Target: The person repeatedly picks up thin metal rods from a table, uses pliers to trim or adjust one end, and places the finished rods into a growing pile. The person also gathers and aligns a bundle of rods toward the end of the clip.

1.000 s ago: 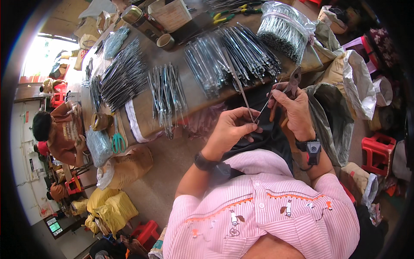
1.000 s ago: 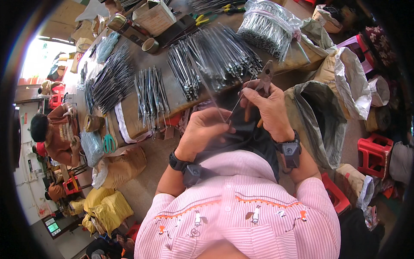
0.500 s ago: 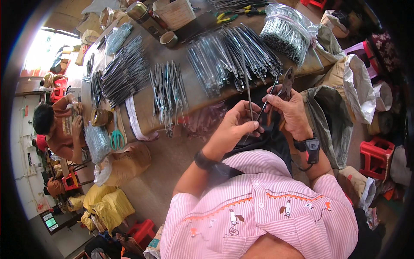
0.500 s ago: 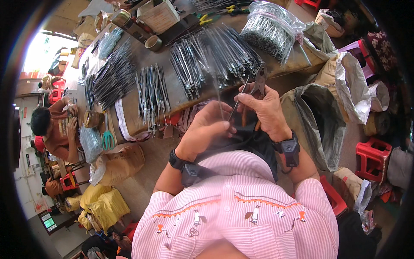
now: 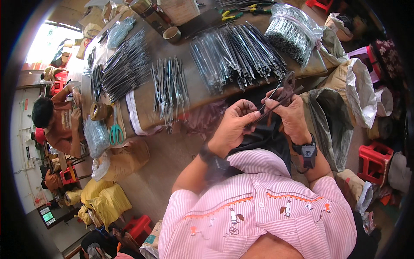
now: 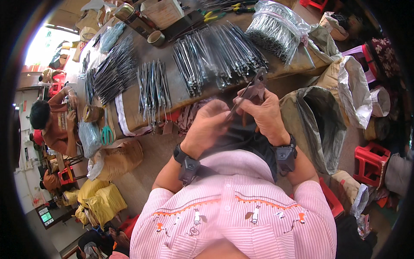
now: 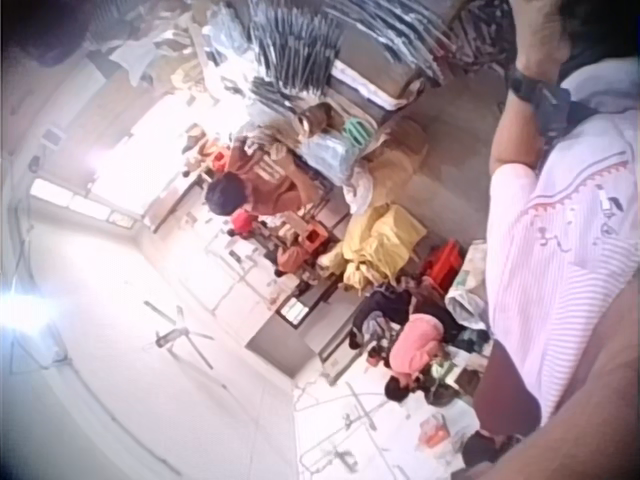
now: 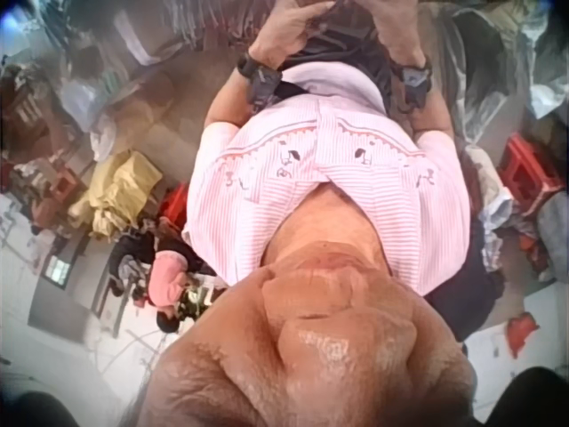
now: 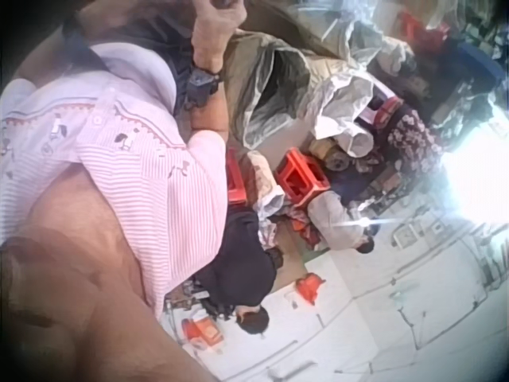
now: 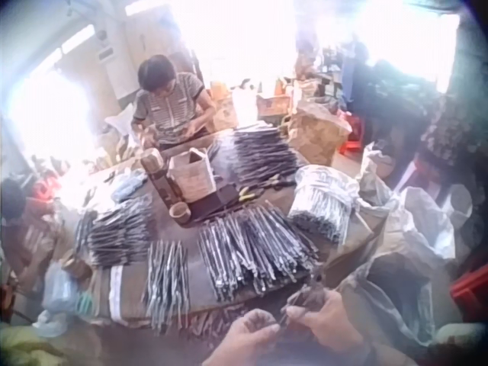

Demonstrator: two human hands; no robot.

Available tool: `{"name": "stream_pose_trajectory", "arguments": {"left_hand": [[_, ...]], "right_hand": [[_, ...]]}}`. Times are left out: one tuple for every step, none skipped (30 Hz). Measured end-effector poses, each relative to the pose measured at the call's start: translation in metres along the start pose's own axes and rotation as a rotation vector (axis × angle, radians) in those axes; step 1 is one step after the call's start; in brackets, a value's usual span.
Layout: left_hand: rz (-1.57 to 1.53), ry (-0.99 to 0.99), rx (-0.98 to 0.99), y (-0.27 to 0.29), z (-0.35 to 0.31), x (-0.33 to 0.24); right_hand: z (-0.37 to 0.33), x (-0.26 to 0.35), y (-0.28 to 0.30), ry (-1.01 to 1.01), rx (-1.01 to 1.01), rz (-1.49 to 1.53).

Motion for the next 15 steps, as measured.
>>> {"name": "stream_pose_trajectory", "arguments": {"left_hand": [[0.017,-0.023,0.009,0.0,0.0,-0.003],[0.039,-0.051,0.022,0.001,0.0,-0.008],[0.059,-0.084,0.037,0.002,0.001,-0.014],[0.073,-0.09,0.024,0.003,0.001,-0.017],[0.084,-0.1,0.014,0.004,0.0,-0.02],[0.096,-0.109,0.005,0.005,0.0,-0.022],[0.107,-0.104,0.002,0.006,-0.001,-0.024],[0.127,-0.112,0.004,0.005,-0.002,-0.026],[0.151,-0.115,0.001,0.005,-0.003,-0.028],[0.183,-0.104,-0.013,0.005,-0.005,-0.028],[0.212,-0.154,-0.007,0.003,-0.006,-0.031],[0.252,-0.193,-0.011,0.001,-0.007,-0.034],[0.29,-0.242,-0.006,-0.002,-0.008,-0.037],[0.383,-0.286,-0.012,-0.003,-0.009,-0.041],[0.476,-0.341,-0.009,-0.005,-0.01,-0.045]], "right_hand": [[0.001,-0.007,0.005,-0.072,-0.01,0.05],[0.002,-0.012,0.01,-0.127,0.001,0.112],[0.004,-0.017,0.013,-0.172,0.029,0.187],[0.006,-0.022,0.018,-0.215,0.033,0.369],[0.009,-0.026,0.021,-0.254,0.039,0.562],[0.01,-0.034,0.027,-0.314,-0.027,0.743],[0.01,-0.041,0.034,-0.368,-0.118,0.894],[0.009,-0.038,0.029,-0.361,-0.002,0.922],[0.004,-0.039,0.029,-0.374,0.033,0.941],[-0.001,-0.037,0.026,-0.379,0.106,0.961],[-0.008,-0.038,0.023,-0.437,0.164,0.945],[-0.013,-0.037,0.021,-0.441,0.212,0.901],[-0.017,-0.034,0.016,-0.43,0.309,0.859],[-0.022,-0.03,0.01,-0.399,0.418,0.838],[-0.023,-0.022,0.008,-0.146,0.4,0.53]]}}
Point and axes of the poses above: each hand's wrist, its own z-axis towards the middle knuckle, its own y-axis out of the back of the hand, x = y × z, the point moved 7 cm from there along z, towards the middle knuckle, and after that the axes turned 11 degrees about -y, right-handed, at the moved point
